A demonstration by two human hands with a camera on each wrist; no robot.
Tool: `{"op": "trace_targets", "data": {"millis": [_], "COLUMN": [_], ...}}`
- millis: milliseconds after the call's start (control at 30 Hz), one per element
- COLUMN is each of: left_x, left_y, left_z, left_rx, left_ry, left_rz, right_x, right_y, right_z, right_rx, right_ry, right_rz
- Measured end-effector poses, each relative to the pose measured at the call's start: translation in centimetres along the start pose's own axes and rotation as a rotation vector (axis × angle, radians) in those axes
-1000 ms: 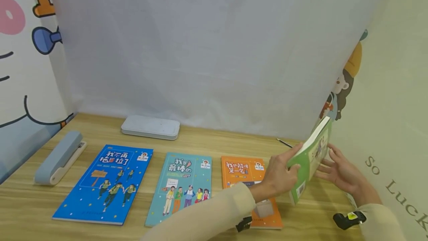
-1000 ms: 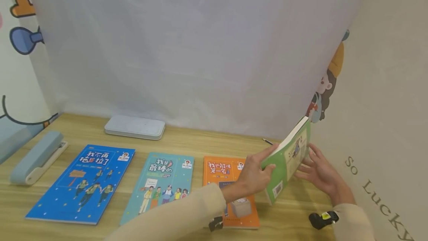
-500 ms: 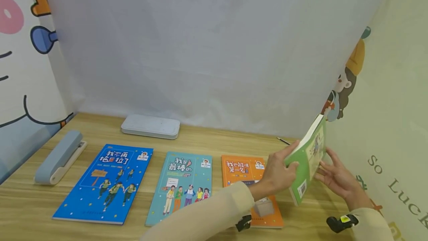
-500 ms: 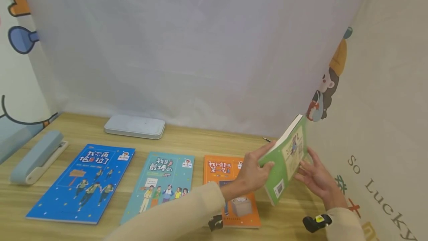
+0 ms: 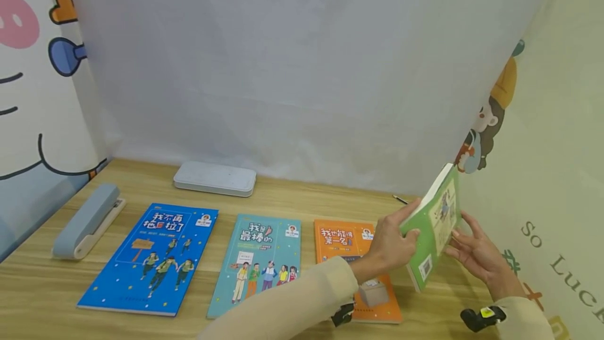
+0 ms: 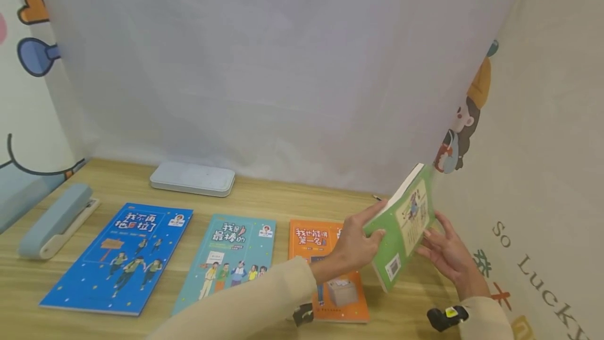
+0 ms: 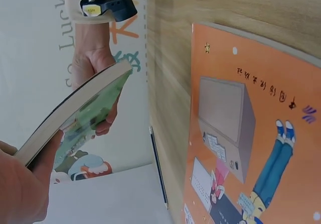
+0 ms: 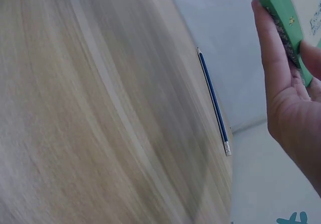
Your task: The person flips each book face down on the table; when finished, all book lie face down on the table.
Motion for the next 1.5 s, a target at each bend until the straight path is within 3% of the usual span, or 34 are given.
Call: {"op": "trace_targets", "data": {"millis": [133,300,500,900,1100,1300,1500], "left_x": [-0.1,-0.4,-0.9,-2.7,-3.0,-2.8,-1.9], "left_y": [-0.2,-0.6,-1.0,-2.5,-2.9,-3.1,-2.8], "left_z": [0.0,0.0,-0.3,0.2,0.2,-0.4,-1.3], "left_rx": [0.058,0.06,0.072,-0.074,-0.113,-0.118,-0.094], "left_ry": [-0.094,-0.123,-0.184,-0.23,-0.269,-0.264,-0.317], "left_rz": [-0.024,-0.093,-0.18,-0.229,-0.264,-0.309,-0.317], "right_x": [0.3,0.7,1.0,1.3,1.3,1.6,1.8], "right_y": [0.0,0.0,0.1,0.3,0.4,0.2,-0.5], "right_z": [-0.3,-0.8,-1.2,-1.9,-2.5,-3.3,-3.9], "right_rx": [0.035,0.113,0.169,0.25,0.351,0.456,0.529], "right_ry": [-0.018,-0.038,-0.049,-0.064,-0.041,0.013,0.04], "right_rz": [0.047,0.091,0.09,0.063,0.084,0.132,0.143]}}
Point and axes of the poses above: each hand's wrist, its own x-axis away from the middle knuckle, its own y-axis out of the palm, z = x × y, the point moved 2 cm from there along -x, towards the middle knuckle, and after that the axes turned 2 degrees about y, right-handed, at the moved point
